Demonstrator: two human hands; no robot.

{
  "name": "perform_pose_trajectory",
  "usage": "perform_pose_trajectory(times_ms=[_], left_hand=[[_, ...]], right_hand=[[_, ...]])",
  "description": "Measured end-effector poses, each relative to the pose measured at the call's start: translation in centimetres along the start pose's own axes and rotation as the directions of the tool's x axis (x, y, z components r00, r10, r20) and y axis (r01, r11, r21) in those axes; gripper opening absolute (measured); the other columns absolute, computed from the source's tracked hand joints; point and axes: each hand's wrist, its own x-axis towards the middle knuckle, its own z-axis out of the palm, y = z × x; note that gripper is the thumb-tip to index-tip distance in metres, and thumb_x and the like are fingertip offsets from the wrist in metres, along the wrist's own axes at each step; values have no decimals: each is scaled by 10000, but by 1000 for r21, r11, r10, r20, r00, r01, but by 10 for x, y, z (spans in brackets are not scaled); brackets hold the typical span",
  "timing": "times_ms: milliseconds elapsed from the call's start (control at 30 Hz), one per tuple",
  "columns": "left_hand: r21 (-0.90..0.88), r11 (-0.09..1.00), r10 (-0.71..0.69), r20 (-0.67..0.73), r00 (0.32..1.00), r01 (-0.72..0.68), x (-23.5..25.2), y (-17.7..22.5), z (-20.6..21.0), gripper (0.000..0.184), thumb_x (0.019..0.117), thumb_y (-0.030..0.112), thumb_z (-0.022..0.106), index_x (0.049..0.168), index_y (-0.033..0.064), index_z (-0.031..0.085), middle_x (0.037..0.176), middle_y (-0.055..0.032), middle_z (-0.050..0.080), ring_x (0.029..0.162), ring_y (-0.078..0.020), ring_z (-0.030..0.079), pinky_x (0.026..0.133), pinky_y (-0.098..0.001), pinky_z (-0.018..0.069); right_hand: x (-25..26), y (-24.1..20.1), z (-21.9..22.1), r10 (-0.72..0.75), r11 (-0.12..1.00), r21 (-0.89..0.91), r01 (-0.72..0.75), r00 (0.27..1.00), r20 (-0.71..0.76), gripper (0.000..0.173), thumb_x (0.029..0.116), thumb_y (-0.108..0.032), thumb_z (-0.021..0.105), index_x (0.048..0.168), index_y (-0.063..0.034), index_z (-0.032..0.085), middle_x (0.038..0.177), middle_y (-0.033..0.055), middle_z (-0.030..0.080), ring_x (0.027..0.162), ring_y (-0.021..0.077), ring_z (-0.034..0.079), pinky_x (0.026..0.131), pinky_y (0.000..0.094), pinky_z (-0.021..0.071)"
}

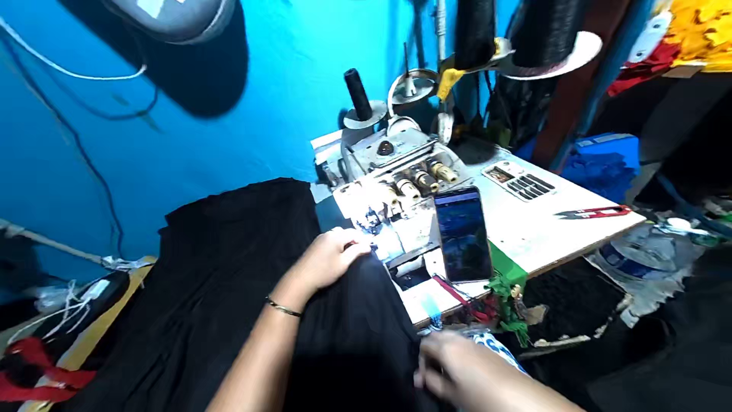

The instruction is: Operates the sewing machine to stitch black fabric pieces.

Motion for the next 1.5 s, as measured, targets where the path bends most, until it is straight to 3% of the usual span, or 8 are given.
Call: perform_pose_trajectory(times_ms=[67,133,200,500,633,767,1167,1500], left_hand=[[-29,999,-13,32,999,14,-1,1,5,199,1023,213,616,1025,61,744,946,-58,693,901,-152,654,838,-364,531],[-49,999,-12,38,999,14,-2,1,7,210,1025,233,611,1031,68,742,943,-45,681,907,-133,644,837,-340,522],[-44,999,-22,22,1000,23,-3,4,6,205,1022,233,614,1027,74,743,944,-42,678,907,-132,641,828,-341,517],[71,995,-70,-101,992,77,-14,12,14,152,991,238,657,1034,136,762,935,-2,683,887,-127,650,777,-340,535],[22,992,-118,-113,987,121,-15,10,16,140,986,258,665,1030,164,759,956,40,697,908,-82,647,794,-314,528],[-31,992,-127,-110,986,125,-16,12,13,141,975,246,689,1028,137,761,929,37,705,872,-53,650,777,-276,527],[-82,979,-193,-74,978,187,-17,26,4,126,984,247,687,1001,139,750,922,43,708,850,-38,646,759,-266,515],[-30,945,-328,-69,942,327,-8,9,8,174,1007,312,654,999,154,725,864,25,708,818,-99,665,754,-376,541]], right_hand=[[23,19,-4,-23,999,20,31,937,-348,325,1049,-310,551,1087,-29,709,985,157,696,903,309,694,818,531,567],[48,22,-11,-108,993,-30,117,748,-655,231,1031,-262,568,1001,-113,742,915,21,673,806,148,664,726,384,582],[70,14,-26,-163,982,-56,182,650,-743,236,1039,-258,556,1004,-128,750,933,-19,654,831,83,629,754,313,546],[98,-5,-37,-56,951,150,269,630,-775,156,966,-317,699,977,-168,746,871,-54,646,690,24,569,606,203,476],[100,-1,-30,-114,942,96,322,573,-811,143,911,-281,757,949,-148,720,926,-38,629,739,11,565,646,165,483],[97,-5,-38,-70,961,119,248,639,-766,173,981,-261,680,925,-101,713,896,2,629,729,58,571,657,242,490],[100,-2,-50,-82,943,187,276,735,-673,140,993,-279,667,937,-163,721,881,-40,634,738,31,598,669,223,516],[116,-8,-41,-172,985,-134,109,558,-811,241,969,-267,663,830,-71,689,866,58,605,800,182,604,710,383,516]])
